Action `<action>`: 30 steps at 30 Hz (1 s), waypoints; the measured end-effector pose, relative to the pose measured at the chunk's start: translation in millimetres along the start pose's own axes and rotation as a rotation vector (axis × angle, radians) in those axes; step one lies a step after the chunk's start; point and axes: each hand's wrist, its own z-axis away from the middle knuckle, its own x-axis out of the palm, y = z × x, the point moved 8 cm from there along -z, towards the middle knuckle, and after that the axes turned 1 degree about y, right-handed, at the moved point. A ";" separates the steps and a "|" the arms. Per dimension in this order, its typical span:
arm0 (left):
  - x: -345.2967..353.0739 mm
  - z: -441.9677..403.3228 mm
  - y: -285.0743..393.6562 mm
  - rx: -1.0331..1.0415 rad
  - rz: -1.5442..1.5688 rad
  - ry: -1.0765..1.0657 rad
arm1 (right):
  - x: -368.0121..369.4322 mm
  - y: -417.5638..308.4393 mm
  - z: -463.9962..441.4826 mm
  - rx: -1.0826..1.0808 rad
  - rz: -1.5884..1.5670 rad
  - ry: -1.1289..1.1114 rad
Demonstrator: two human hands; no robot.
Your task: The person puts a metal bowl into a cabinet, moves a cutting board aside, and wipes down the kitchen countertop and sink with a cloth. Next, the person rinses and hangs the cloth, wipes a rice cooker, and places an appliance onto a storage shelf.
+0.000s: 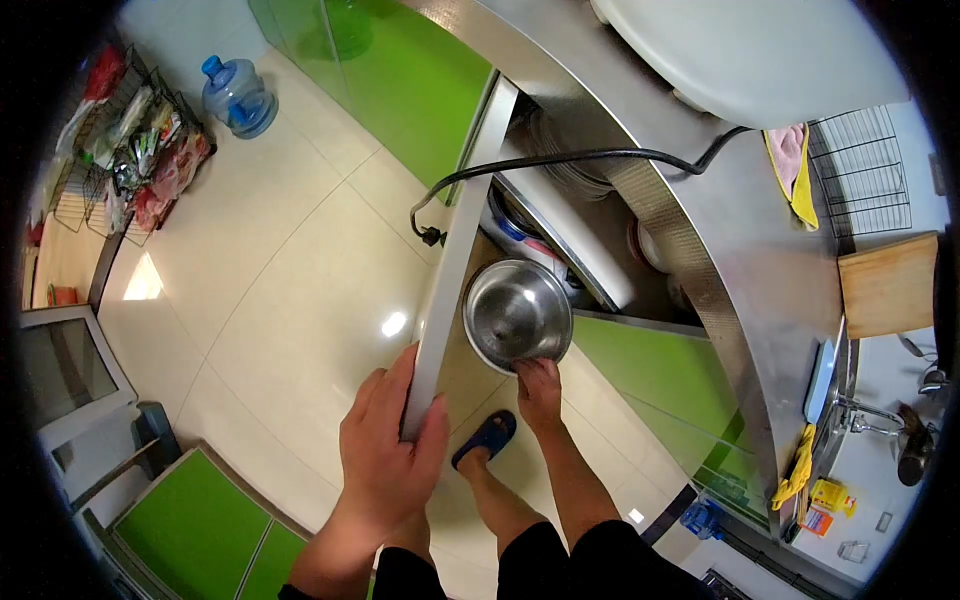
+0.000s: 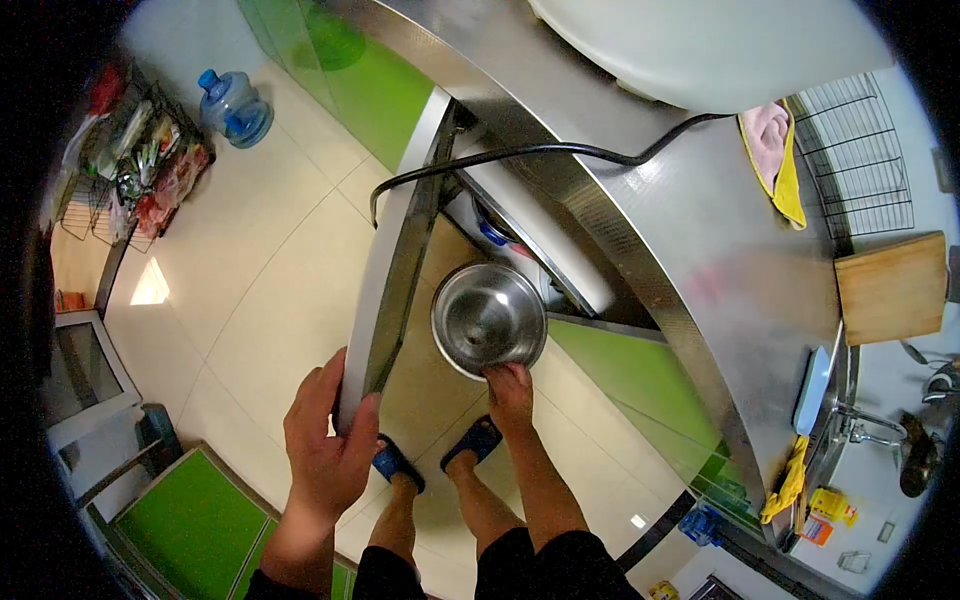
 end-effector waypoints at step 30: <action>3.6 4.5 2.3 -0.039 -0.038 0.113 | -45.5 98.7 -235.4 0.694 0.122 -0.229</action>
